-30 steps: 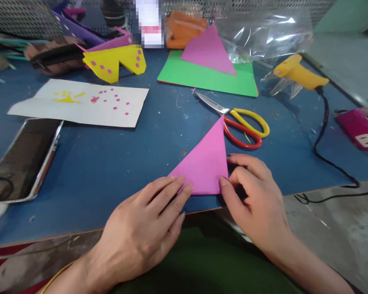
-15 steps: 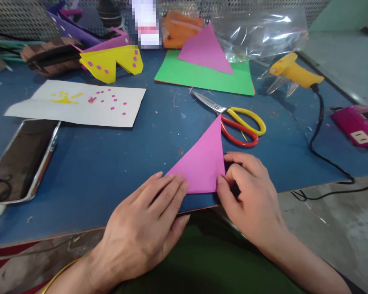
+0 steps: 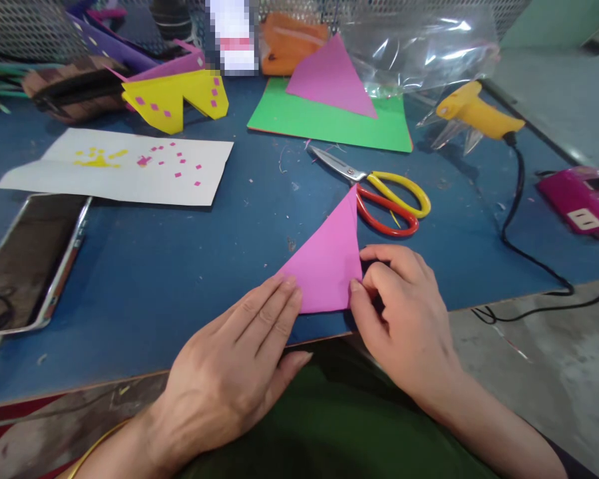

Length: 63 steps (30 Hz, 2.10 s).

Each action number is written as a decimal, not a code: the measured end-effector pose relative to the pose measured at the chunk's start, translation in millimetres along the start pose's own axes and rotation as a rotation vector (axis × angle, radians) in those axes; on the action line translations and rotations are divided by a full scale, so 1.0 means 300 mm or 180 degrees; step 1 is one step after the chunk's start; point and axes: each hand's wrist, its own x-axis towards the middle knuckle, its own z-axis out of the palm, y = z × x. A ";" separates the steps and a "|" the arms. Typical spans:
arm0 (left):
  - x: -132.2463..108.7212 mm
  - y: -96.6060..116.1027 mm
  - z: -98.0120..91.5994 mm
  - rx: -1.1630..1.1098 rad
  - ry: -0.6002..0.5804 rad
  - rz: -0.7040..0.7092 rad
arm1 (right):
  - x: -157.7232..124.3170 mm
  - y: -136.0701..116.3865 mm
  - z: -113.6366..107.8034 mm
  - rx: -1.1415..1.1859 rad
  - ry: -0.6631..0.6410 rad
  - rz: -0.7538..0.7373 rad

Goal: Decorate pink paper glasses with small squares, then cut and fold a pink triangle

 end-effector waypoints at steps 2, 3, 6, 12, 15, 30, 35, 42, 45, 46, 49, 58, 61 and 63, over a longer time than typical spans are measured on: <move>-0.002 -0.003 -0.003 -0.0023 -0.0143 0.0008 | 0.001 0.001 0.002 -0.0016 0.0009 -0.0003; -0.002 -0.003 -0.004 -0.0044 -0.0198 0.0013 | 0.001 0.002 0.002 -0.0016 0.0011 -0.0005; -0.001 -0.001 -0.007 -0.0114 -0.0228 -0.0020 | -0.002 0.010 0.000 0.0038 0.0019 0.0009; 0.008 0.012 -0.009 -0.0176 -0.0137 -0.0082 | -0.019 0.027 -0.019 0.0249 -0.0069 0.0159; 0.012 0.016 -0.012 -0.0184 -0.0121 -0.0109 | -0.024 0.028 -0.018 0.0223 -0.0047 0.0130; 0.013 0.026 -0.011 -0.0160 -0.0114 -0.0174 | -0.083 -0.005 -0.015 -0.0293 -0.0082 -0.1894; 0.016 0.026 -0.013 -0.0154 -0.0118 -0.0181 | -0.090 -0.004 -0.012 -0.0390 -0.0187 -0.1806; 0.018 0.024 -0.014 -0.0131 -0.0059 -0.0174 | -0.092 -0.008 -0.027 -0.0485 -0.0224 -0.1697; 0.016 0.022 -0.015 -0.0110 -0.0095 -0.0137 | -0.098 -0.003 -0.032 -0.0522 -0.0104 -0.1617; 0.015 0.022 -0.015 -0.0109 -0.0117 -0.0127 | -0.100 0.001 -0.033 -0.0528 -0.0059 -0.1567; 0.010 0.020 -0.014 -0.0098 -0.0150 -0.0130 | -0.104 0.009 -0.035 -0.0489 0.0008 -0.1463; -0.018 0.011 -0.019 0.0139 -0.0014 -0.0105 | -0.101 0.003 -0.040 -0.0513 -0.0054 -0.1458; -0.034 0.007 -0.035 0.0280 0.0012 -0.0226 | -0.105 0.004 -0.041 -0.0548 -0.0059 -0.1469; -0.051 0.004 -0.046 0.0399 0.0030 -0.0321 | -0.108 0.006 -0.041 -0.0543 -0.0038 -0.1486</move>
